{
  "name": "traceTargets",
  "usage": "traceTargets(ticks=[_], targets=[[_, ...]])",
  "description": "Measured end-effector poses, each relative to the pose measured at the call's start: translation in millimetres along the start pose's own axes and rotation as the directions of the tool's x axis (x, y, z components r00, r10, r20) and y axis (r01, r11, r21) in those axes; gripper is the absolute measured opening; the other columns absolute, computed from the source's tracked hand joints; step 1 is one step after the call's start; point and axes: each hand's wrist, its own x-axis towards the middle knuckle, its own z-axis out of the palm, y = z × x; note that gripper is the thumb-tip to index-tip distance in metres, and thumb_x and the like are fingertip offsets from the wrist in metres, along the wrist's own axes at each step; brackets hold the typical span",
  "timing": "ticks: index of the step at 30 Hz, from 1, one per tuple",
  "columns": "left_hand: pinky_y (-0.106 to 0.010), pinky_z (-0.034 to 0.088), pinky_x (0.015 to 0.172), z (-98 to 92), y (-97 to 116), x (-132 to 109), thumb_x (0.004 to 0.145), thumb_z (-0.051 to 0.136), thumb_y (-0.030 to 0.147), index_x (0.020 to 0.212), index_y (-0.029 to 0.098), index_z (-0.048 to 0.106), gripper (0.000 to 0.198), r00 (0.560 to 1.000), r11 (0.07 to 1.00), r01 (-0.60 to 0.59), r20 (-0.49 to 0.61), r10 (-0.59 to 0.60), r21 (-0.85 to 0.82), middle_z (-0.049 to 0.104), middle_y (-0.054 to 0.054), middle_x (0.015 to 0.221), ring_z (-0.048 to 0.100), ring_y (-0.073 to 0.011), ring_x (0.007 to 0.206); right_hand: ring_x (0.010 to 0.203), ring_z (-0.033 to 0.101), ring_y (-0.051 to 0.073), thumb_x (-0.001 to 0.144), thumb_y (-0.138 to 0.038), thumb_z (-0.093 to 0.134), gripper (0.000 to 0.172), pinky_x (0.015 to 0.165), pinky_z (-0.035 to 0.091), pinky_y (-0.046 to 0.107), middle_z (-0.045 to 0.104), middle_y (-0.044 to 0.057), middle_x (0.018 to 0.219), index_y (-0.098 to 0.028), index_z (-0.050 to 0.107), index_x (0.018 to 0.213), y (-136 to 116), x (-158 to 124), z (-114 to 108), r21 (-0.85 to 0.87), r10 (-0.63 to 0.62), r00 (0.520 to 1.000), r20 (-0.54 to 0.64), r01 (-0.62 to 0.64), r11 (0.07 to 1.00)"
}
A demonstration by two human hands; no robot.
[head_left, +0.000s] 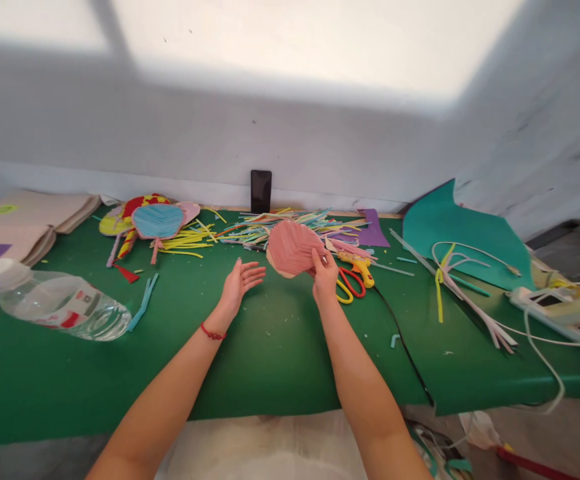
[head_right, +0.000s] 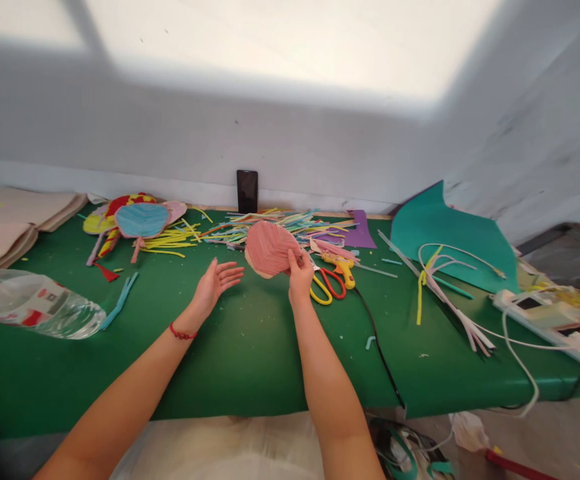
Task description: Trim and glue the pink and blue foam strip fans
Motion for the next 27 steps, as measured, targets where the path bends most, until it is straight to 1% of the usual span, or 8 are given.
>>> traceTargets(ticks=[2,6,10,13,17,21,24,27], targets=[[-0.038,0.052,0.082,4.6,-0.4,-5.0,0.085,0.054,0.05,0.1,0.011,0.066,0.043,0.995,0.999,0.04,0.095,-0.043,0.029,0.073,-0.017,0.096,0.07,-0.0249,0.087,0.071,0.063,0.017,0.062,-0.049,0.072,0.041,0.06,0.054,0.029,0.066,0.002,0.084,-0.022,0.055,0.086,-1.0,-2.3,2.0,0.019,0.009,1.0,0.009,-0.009,1.0],[-0.039,0.05,0.087,11.7,-6.8,-10.8,0.077,0.067,0.045,0.114,0.013,0.063,0.049,0.973,0.997,0.059,0.22,-0.07,0.055,0.069,-0.019,0.111,0.067,-0.027,0.097,0.072,0.062,0.017,0.061,-0.049,0.073,0.041,0.059,0.054,0.028,0.067,0.001,0.084,-0.022,0.055,0.087,-1.8,-8.5,7.3,0.005,0.055,0.994,0.095,-0.056,0.998],[-0.04,0.048,0.089,8.7,-12.1,-2.8,0.079,0.061,0.054,0.115,0.017,0.062,0.051,0.985,0.996,0.089,0.149,-0.087,-0.008,0.066,-0.016,0.119,0.066,-0.0266,0.101,0.066,0.061,0.016,0.06,-0.05,0.074,0.041,0.054,0.052,0.026,0.066,-0.001,0.078,-0.023,0.054,0.084,-2.2,-10.3,8.3,-0.005,0.104,0.984,0.145,-0.105,0.994],[-0.036,0.048,0.086,4.0,-10.1,3.7,0.083,0.052,0.06,0.113,0.02,0.063,0.051,0.992,0.994,0.096,0.087,-0.091,-0.057,0.066,-0.012,0.118,0.065,-0.0241,0.1,0.059,0.057,0.013,0.06,-0.05,0.075,0.041,0.048,0.048,0.023,0.065,-0.002,0.074,-0.023,0.054,0.082,-3.1,-8.4,6.6,0.016,0.132,0.977,0.168,-0.137,0.99],[-0.034,0.048,0.082,4.3,-4.0,1.4,0.083,0.043,0.067,0.108,0.018,0.063,0.059,0.986,0.987,0.101,0.142,-0.083,-0.125,0.068,-0.013,0.111,0.066,-0.0219,0.093,0.056,0.054,0.012,0.06,-0.049,0.075,0.04,0.047,0.047,0.022,0.063,-0.003,0.07,-0.023,0.054,0.083,-2.9,-8.7,6.8,0.007,0.127,0.977,0.174,-0.13,0.992],[-0.037,0.045,0.092,11.6,-5.4,-6.0,0.08,0.055,0.06,0.107,0.018,0.064,0.05,0.969,0.983,0.099,0.24,-0.06,-0.157,0.067,-0.013,0.113,0.064,-0.0227,0.1,0.067,0.061,0.015,0.063,-0.05,0.072,0.041,0.055,0.052,0.025,0.066,-0.001,0.079,-0.023,0.053,0.087,1.0,-13.7,11.3,0.001,0.052,0.993,0.108,-0.052,0.999],[-0.037,0.041,0.099,15.6,-11.4,-8.5,0.078,0.065,0.046,0.11,0.022,0.062,0.041,0.98,0.98,0.066,0.199,-0.028,-0.19,0.062,-0.009,0.125,0.058,-0.0214,0.113,0.077,0.063,0.017,0.069,-0.05,0.067,0.038,0.064,0.053,0.028,0.067,0.002,0.087,-0.023,0.053,0.091,4.9,-17.8,15.0,-0.012,-0.046,0.997,0.062,0.047,0.999],[-0.037,0.041,0.099,16.8,-15.8,-9.4,0.075,0.068,0.044,0.108,0.025,0.062,0.038,0.986,0.975,0.052,0.167,-0.016,-0.216,0.059,-0.007,0.128,0.055,-0.0212,0.116,0.079,0.063,0.017,0.072,-0.049,0.065,0.035,0.069,0.053,0.029,0.067,0.002,0.088,-0.022,0.055,0.091,7.7,-22.0,18.1,-0.038,-0.084,0.993,0.088,0.087,0.995]])
